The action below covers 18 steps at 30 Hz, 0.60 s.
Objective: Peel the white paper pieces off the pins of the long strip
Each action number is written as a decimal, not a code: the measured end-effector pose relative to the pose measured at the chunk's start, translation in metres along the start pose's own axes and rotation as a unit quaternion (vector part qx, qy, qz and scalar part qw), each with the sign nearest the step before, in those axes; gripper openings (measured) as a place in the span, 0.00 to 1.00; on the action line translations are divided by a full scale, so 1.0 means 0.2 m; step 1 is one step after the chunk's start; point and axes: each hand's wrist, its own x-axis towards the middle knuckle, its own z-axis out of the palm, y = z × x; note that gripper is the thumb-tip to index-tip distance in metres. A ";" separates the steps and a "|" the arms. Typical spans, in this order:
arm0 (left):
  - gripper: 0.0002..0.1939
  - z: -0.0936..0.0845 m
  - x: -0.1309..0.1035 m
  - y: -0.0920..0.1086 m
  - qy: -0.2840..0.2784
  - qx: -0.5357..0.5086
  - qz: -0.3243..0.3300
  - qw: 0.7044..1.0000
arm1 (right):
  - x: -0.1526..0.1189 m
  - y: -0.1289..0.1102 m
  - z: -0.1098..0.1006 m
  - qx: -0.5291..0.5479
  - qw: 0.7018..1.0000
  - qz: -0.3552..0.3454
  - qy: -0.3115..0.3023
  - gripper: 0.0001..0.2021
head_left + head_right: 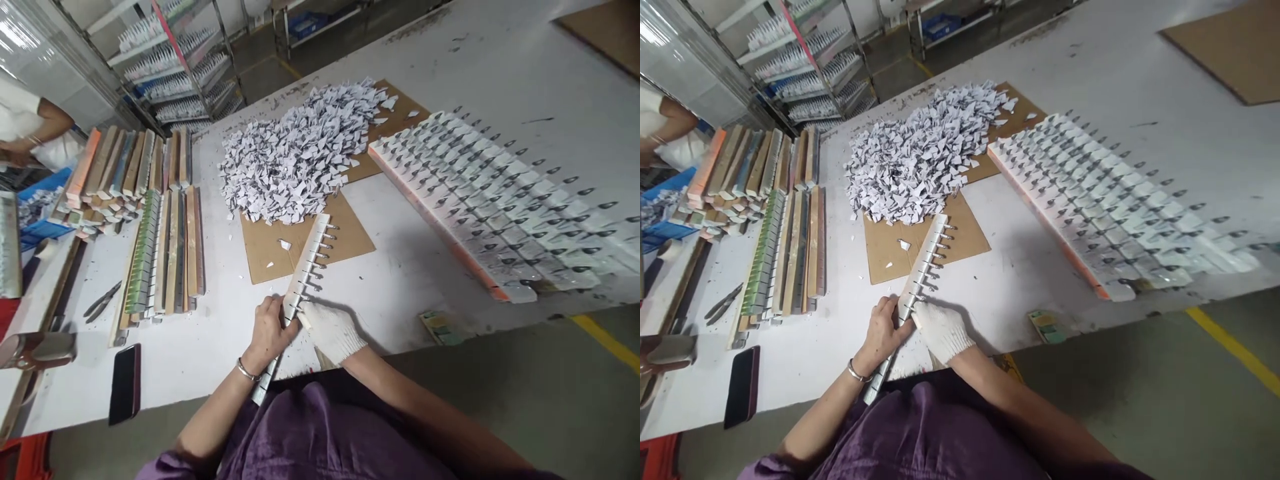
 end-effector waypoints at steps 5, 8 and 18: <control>0.22 -0.09 0.08 -0.01 0.013 -0.102 0.007 0.995 | -0.12 0.13 0.07 0.110 0.986 0.041 0.118 0.17; 0.13 -0.11 0.30 -0.04 0.057 -0.091 0.010 0.994 | -0.14 0.17 0.10 0.154 0.976 0.036 0.148 0.16; 0.11 -0.11 0.87 0.09 0.047 0.057 0.001 0.997 | -0.05 0.14 0.05 0.107 0.985 0.014 0.134 0.09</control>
